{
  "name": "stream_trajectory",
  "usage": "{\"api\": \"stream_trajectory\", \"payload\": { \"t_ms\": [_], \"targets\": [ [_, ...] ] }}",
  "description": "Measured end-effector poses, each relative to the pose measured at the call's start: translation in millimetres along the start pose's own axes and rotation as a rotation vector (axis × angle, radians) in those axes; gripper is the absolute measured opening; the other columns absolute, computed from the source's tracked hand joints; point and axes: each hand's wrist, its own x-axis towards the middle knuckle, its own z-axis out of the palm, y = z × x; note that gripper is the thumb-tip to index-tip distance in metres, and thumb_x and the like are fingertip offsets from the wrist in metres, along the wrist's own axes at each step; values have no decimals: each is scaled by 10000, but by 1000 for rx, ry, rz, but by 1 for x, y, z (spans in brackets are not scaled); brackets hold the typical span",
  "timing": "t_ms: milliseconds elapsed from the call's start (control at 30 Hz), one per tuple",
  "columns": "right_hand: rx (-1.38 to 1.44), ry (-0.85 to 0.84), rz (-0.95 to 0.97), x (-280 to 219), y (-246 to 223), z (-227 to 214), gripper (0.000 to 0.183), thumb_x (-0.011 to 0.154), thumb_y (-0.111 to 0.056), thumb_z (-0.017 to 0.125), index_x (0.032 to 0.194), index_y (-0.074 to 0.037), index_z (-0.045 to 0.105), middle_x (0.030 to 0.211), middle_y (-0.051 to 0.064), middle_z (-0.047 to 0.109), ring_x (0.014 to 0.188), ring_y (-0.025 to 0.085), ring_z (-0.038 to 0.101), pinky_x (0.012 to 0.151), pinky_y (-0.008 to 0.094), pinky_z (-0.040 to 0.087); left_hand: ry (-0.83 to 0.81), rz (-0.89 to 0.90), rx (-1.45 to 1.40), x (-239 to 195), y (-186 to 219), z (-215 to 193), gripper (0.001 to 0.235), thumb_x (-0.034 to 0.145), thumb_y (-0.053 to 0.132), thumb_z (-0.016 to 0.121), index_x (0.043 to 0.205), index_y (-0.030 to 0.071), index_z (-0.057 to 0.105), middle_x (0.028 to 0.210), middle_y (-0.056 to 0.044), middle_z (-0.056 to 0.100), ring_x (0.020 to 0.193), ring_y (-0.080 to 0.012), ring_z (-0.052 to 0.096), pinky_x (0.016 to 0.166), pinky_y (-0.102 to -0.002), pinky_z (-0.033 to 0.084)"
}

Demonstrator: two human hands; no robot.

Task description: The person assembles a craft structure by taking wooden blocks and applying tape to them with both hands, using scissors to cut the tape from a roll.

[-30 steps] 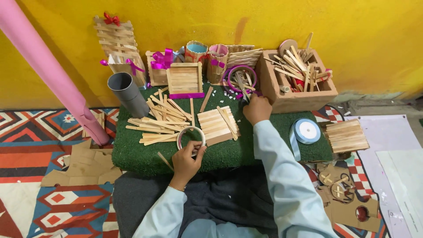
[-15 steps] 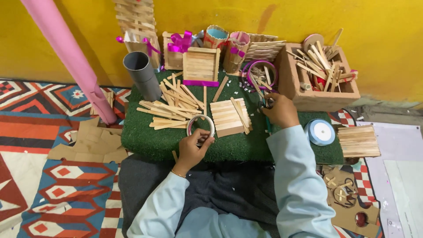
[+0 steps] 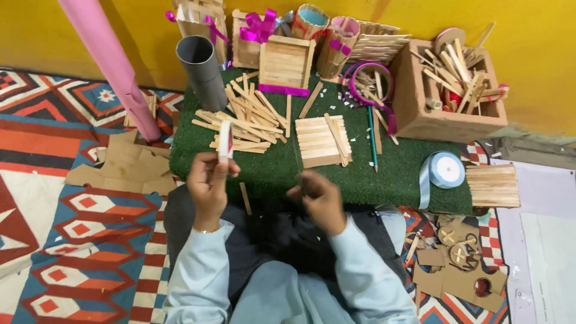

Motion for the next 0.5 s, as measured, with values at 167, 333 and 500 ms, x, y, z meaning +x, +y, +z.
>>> {"api": "stream_trajectory", "payload": {
  "t_ms": [167, 333, 500],
  "targets": [
    [-329, -42, 7, -53, 72, 91, 471, 647, -96, 774, 1063, -298, 689, 818, -10, 806, 777, 263, 780, 705, 384, 621, 77, 75, 59, -5, 22, -21, 310, 1046, 263, 615, 1067, -43, 574, 714, -163, 683, 613, -182, 659, 637, -283, 576],
    [-343, 66, -135, -51, 69, 116, 444, 613, -33, 796, 955, -293, 684, 712, -8, 776, 673, 264, 766, 657, 354, 618, 158, 109, 54, -15, 23, -42, 316, 1060, 271, 594, 1080, -41, 550, 710, -153, 661, 612, -174, 636, 626, -281, 565],
    [-123, 198, -244, 15, -35, 73, 298, 665, -126, 905, 818, -245, 679, 661, 18, 740, 633, 255, 753, 569, 332, 571, 260, 105, 82, -21, 26, -60, 291, 1059, 268, 604, 1084, -17, 546, 725, -155, 643, 627, -182, 635, 624, -263, 540]
  ]
}}
